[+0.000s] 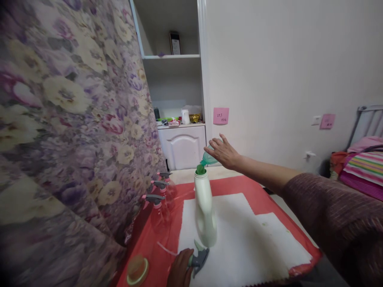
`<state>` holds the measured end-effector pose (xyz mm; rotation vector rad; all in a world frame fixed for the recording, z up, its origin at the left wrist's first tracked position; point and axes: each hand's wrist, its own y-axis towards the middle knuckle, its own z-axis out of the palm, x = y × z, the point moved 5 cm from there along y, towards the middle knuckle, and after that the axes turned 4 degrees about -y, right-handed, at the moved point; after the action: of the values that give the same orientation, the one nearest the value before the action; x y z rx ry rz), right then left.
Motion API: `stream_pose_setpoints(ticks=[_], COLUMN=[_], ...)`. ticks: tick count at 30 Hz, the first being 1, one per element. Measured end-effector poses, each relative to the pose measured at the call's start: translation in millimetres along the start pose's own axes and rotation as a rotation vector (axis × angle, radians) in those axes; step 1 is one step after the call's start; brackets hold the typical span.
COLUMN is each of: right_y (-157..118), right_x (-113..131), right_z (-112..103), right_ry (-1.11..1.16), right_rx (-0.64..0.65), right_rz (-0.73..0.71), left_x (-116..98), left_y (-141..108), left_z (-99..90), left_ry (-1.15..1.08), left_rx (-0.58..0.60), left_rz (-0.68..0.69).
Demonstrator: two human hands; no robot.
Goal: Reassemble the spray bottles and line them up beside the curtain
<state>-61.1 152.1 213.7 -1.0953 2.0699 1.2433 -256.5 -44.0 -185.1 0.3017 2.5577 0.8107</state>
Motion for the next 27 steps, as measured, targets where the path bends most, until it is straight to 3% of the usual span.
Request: stream_pose_setpoints(ticks=[11, 18, 22, 27], right_y=[14.1, 25.4, 30.3, 33.4], right_x=[7.6, 16.4, 20.2, 23.7], right_z=[-19.7, -36.8, -41.9, -42.6], right_ry=[-0.151, -0.176, -0.205, -0.21], right_rx=[-0.05, -0.015, 0.007, 0.015], right_rz=[-0.104, -0.148, -0.176, -0.207], left_x=[2.3, 2.0, -0.4, -11.6], left_y=[5.0, 4.7, 9.0, 15.7], left_z=[1.4, 1.8, -0.4, -10.0], left_ry=[-0.015, -0.061, -0.107, -0.065], left_rx=[0.141, -0.04, 0.014, -0.026], left_rz=[-0.033, -0.114, -0.058, -0.172])
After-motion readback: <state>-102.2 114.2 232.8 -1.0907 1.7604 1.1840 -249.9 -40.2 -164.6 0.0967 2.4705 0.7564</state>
